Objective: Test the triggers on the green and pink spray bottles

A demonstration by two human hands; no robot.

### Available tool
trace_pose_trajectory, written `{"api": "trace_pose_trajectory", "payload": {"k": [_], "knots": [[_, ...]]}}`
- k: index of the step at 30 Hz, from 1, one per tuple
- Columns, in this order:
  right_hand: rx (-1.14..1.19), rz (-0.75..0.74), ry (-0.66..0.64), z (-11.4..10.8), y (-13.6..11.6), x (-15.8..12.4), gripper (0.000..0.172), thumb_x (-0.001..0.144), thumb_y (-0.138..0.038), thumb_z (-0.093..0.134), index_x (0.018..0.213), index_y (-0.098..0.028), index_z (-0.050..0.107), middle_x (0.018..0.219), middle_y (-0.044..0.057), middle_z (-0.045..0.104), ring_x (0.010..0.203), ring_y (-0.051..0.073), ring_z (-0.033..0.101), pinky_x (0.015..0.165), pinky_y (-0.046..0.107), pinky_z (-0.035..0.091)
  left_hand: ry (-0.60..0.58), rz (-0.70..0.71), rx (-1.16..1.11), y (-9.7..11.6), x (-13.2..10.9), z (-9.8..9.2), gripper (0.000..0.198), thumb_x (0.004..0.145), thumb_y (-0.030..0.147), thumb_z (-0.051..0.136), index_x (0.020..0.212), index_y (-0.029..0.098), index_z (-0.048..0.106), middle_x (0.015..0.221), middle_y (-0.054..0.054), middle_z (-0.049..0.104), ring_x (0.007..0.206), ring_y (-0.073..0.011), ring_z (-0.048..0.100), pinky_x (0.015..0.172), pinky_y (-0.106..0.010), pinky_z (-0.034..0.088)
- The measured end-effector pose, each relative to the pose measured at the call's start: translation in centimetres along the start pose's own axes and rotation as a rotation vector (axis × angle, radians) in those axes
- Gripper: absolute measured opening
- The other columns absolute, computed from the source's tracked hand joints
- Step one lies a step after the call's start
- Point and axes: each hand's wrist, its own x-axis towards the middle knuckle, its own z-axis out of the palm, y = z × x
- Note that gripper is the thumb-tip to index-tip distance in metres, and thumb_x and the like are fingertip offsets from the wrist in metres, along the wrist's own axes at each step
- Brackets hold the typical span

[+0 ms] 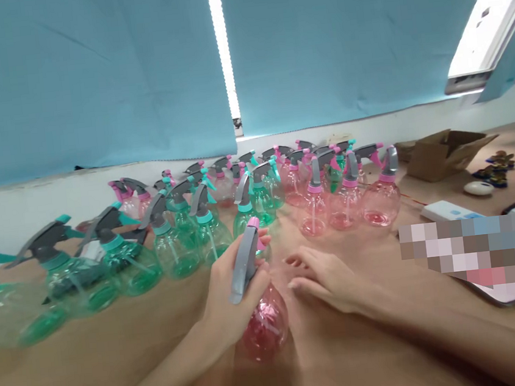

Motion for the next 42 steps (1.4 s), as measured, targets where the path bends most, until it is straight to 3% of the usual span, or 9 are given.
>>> {"api": "trace_pose_trajectory", "payload": {"k": [4,6,8,12,19,27,32,38,42], "knots": [[-0.002,0.018,0.042,0.4,3.3,0.1,0.027,0.094,-0.045,0.048,0.103,-0.020,0.055,0.098,0.007,0.065,0.086,0.020,0.064,0.077,0.035,0.051,-0.015,-0.019,0.053,0.2,0.1,-0.2,0.036,0.081,0.013,0.051,0.115,0.022,0.059,0.093,-0.001,0.067,0.070,-0.0151,0.060,0.074,-0.032,0.050],[-0.017,0.019,0.037,0.7,3.8,-0.1,0.024,0.093,-0.044,0.050,0.098,-0.021,0.056,0.097,0.007,0.065,0.086,0.020,0.064,0.077,0.035,0.050,-0.041,-0.031,0.055,0.4,0.1,-0.3,0.035,0.080,0.012,0.049,0.111,0.022,0.059,0.072,0.003,0.062,0.064,-0.0149,0.057,0.070,-0.031,0.049],[-0.023,0.011,0.013,0.8,3.6,-0.2,0.022,0.093,-0.043,0.051,0.096,-0.022,0.056,0.101,0.007,0.065,0.090,0.021,0.064,0.079,0.035,0.050,-0.066,-0.038,0.041,0.5,0.2,-0.5,0.029,0.079,0.012,0.048,0.105,0.021,0.059,0.065,0.004,0.056,0.060,-0.0141,0.054,0.064,-0.028,0.046],[-0.038,0.003,-0.040,1.0,3.3,-0.4,0.023,0.091,-0.043,0.054,0.099,-0.022,0.056,0.118,0.009,0.063,0.109,0.024,0.061,0.088,0.037,0.050,-0.104,0.016,-0.005,0.5,0.1,-0.7,0.014,0.078,0.013,0.048,0.087,0.019,0.056,0.082,0.001,0.059,0.066,-0.0132,0.054,0.059,-0.026,0.042],[-0.106,0.028,-0.094,1.2,3.7,-0.5,0.041,0.089,-0.051,0.054,0.116,-0.020,0.058,0.132,0.014,0.058,0.128,0.029,0.049,0.102,0.045,0.045,-0.125,0.033,-0.018,0.6,0.2,-0.9,0.008,0.078,0.015,0.048,0.082,0.019,0.053,0.078,0.001,0.056,0.065,-0.0132,0.053,0.058,-0.025,0.040],[-0.165,0.048,-0.132,1.4,3.8,-0.8,0.060,0.089,-0.058,0.049,0.131,-0.015,0.054,0.148,0.015,0.041,0.135,0.030,0.039,0.110,0.049,0.036,-0.028,-0.022,-0.035,-0.8,0.3,-0.7,0.036,0.083,0.015,0.052,0.117,0.024,0.059,0.104,-0.002,0.062,0.080,-0.0168,0.059,0.075,-0.031,0.047],[-0.186,0.040,-0.122,1.4,4.0,-0.7,0.062,0.088,-0.059,0.049,0.131,-0.016,0.055,0.148,0.017,0.040,0.137,0.031,0.036,0.110,0.050,0.034,-0.070,-0.049,0.012,-0.8,0.2,-0.7,0.040,0.083,0.014,0.052,0.121,0.023,0.059,0.078,0.001,0.062,0.069,-0.0170,0.058,0.071,-0.031,0.047],[-0.165,0.043,-0.122,1.1,4.0,-0.7,0.061,0.088,-0.059,0.049,0.132,-0.017,0.055,0.147,0.017,0.042,0.138,0.032,0.035,0.111,0.052,0.032,-0.062,-0.011,-0.010,0.1,0.3,-0.4,0.038,0.084,0.015,0.052,0.120,0.022,0.057,0.092,-0.001,0.063,0.069,-0.0145,0.058,0.068,-0.028,0.048],[-0.151,0.042,-0.136,0.9,4.1,-0.7,0.061,0.088,-0.059,0.049,0.134,-0.019,0.053,0.147,0.014,0.042,0.138,0.031,0.033,0.112,0.051,0.030,-0.058,-0.007,0.020,0.3,0.3,-0.4,0.029,0.084,0.016,0.053,0.111,0.022,0.062,0.076,0.003,0.057,0.057,-0.0105,0.048,0.057,-0.023,0.043]]}}
